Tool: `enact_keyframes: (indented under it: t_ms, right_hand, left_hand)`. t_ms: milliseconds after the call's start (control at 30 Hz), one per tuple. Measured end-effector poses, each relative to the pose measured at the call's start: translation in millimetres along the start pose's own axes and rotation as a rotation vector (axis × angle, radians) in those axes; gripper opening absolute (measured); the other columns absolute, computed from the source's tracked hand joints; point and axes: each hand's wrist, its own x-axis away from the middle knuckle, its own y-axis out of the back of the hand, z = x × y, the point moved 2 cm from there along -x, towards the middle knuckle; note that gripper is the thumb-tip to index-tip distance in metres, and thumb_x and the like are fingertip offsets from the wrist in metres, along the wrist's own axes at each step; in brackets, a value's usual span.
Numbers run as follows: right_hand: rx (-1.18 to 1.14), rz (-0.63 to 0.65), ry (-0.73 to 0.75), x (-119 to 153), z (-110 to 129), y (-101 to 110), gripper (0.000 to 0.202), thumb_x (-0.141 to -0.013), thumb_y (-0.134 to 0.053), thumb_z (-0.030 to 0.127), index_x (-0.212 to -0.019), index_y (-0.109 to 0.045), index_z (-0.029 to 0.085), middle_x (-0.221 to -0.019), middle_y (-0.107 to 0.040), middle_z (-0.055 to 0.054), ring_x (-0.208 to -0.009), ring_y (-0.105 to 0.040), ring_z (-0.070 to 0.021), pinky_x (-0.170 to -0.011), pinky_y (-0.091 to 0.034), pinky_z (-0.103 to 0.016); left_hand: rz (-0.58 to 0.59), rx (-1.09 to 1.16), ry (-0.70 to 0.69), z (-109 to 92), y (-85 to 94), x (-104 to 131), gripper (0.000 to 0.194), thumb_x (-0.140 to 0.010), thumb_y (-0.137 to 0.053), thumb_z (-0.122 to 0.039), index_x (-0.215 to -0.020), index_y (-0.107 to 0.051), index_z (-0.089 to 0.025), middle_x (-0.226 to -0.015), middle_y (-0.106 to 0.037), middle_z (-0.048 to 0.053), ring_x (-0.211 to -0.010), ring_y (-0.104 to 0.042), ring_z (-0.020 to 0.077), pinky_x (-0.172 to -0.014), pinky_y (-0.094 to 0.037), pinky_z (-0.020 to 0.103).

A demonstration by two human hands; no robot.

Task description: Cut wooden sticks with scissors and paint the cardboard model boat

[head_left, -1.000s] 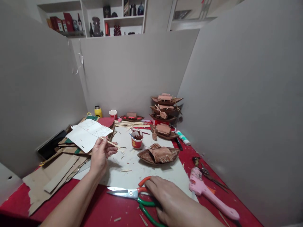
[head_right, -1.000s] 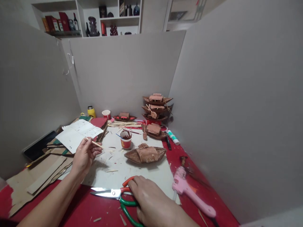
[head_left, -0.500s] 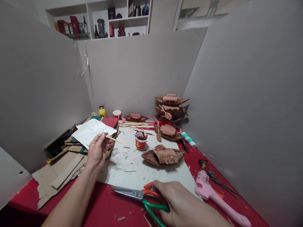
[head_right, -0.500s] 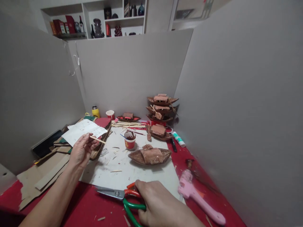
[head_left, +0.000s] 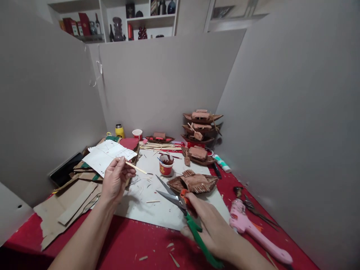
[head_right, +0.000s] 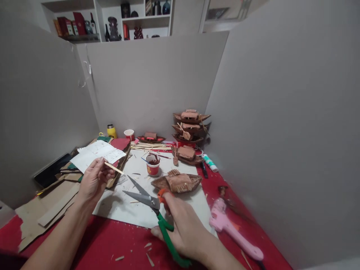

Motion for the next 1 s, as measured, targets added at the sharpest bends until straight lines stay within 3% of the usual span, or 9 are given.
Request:
enact_keyframes:
  t_ms: [333, 633, 1000]
  right_hand:
    - [0.107, -0.080, -0.004, -9.0, -1.7, -0.1, 0.035, -0.075, -0.065, 0.042, -0.096, -0.047, 0.020, -0.081, -0.062, -0.005, -0.069, -0.057, -0.0224, -0.060, -0.037, -0.029]
    - [0.088, -0.020, -0.031, -9.4, -0.3, 0.2, 0.033, -0.075, -0.066, 0.041, -0.095, -0.048, 0.022, -0.073, -0.060, -0.001, -0.063, -0.054, -0.0196, -0.056, -0.032, -0.027]
    - [0.057, -0.039, -0.006, -10.3, 2.3, 2.5, 0.027, -0.075, -0.066, 0.040, -0.086, -0.048, 0.023, -0.070, -0.058, 0.001, -0.061, -0.052, -0.0174, -0.055, -0.029, -0.026]
  left_hand:
    - [0.136, -0.105, 0.036, 7.0, -12.7, 18.1, 0.022, -0.077, -0.072, -0.033, -0.072, -0.058, -0.017, -0.064, -0.068, -0.002, -0.051, -0.064, 0.0096, -0.051, -0.052, 0.017]
    - [0.239, -0.143, 0.013, 9.2, -13.7, 21.0, 0.011, -0.082, -0.067, -0.028, -0.080, -0.062, -0.018, -0.071, -0.071, 0.000, -0.060, -0.067, 0.0119, -0.058, -0.055, 0.022]
    - [0.220, -0.198, -0.017, 8.2, -15.4, 20.6, 0.012, -0.082, -0.067, -0.029, -0.080, -0.063, -0.017, -0.070, -0.070, 0.000, -0.060, -0.066, 0.0112, -0.058, -0.055, 0.021]
